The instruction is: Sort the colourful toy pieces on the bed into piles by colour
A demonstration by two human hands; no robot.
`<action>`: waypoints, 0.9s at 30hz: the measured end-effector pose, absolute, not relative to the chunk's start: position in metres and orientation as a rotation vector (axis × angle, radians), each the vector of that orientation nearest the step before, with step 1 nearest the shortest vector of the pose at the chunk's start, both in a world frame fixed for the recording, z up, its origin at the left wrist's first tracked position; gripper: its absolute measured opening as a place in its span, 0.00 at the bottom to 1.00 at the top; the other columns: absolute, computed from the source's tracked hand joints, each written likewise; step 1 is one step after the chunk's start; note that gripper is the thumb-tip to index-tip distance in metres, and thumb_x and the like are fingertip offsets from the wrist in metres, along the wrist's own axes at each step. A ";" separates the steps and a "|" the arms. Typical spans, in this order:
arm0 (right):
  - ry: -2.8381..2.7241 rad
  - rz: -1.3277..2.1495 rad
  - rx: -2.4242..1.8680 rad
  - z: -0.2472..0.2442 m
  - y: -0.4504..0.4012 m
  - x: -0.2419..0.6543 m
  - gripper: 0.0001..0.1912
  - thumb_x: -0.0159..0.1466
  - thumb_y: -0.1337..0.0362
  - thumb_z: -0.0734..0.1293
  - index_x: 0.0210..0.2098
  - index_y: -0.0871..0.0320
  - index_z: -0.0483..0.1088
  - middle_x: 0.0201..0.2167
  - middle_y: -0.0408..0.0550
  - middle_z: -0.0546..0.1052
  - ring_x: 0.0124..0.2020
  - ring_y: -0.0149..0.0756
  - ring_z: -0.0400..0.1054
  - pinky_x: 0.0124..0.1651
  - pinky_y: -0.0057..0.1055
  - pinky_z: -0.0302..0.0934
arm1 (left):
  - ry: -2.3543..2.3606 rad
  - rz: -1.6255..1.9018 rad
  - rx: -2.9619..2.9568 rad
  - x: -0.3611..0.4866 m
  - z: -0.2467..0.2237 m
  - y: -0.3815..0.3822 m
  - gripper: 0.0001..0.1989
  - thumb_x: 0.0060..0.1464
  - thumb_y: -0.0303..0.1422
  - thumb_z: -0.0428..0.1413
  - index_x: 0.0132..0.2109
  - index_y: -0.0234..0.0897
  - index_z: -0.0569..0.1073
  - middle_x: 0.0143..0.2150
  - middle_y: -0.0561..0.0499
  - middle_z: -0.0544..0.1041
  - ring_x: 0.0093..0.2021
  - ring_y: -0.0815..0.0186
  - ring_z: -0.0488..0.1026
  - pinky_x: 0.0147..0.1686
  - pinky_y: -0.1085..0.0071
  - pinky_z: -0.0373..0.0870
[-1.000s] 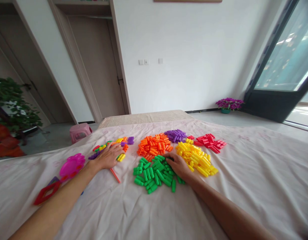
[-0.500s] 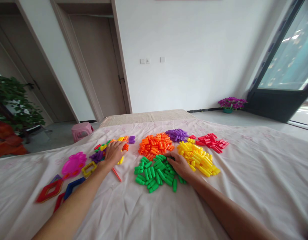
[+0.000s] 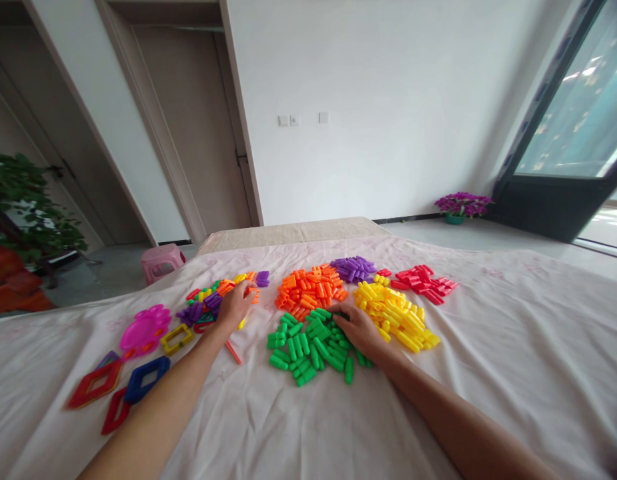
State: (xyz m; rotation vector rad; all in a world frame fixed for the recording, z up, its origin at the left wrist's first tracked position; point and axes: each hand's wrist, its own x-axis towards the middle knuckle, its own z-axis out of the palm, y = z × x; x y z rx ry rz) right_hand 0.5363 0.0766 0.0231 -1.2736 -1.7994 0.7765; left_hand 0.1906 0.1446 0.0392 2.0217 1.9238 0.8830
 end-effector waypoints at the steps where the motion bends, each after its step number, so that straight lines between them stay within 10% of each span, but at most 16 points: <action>1: -1.800 0.773 -1.274 0.023 0.077 0.536 0.17 0.62 0.62 0.62 0.46 0.56 0.78 0.42 0.47 0.80 0.44 0.41 0.73 0.50 0.38 0.66 | 1.880 0.914 1.967 0.189 0.038 0.147 0.15 0.61 0.37 0.49 0.49 0.38 0.75 0.48 0.44 0.81 0.48 0.59 0.77 0.48 0.65 0.71; 13: -1.800 0.788 -1.275 0.024 0.078 0.536 0.16 0.62 0.62 0.63 0.45 0.55 0.78 0.42 0.46 0.80 0.43 0.42 0.73 0.50 0.38 0.66 | 1.510 1.051 1.491 0.192 0.034 0.155 0.18 0.57 0.32 0.54 0.53 0.30 0.74 0.44 0.39 0.82 0.40 0.60 0.81 0.38 0.65 0.79; 27: -1.813 0.748 -1.276 0.027 0.075 0.535 0.15 0.62 0.63 0.62 0.45 0.54 0.78 0.42 0.46 0.80 0.44 0.42 0.73 0.50 0.39 0.65 | 1.622 0.984 1.569 0.208 0.024 0.165 0.15 0.50 0.26 0.56 0.46 0.32 0.79 0.43 0.42 0.83 0.45 0.57 0.80 0.48 0.61 0.76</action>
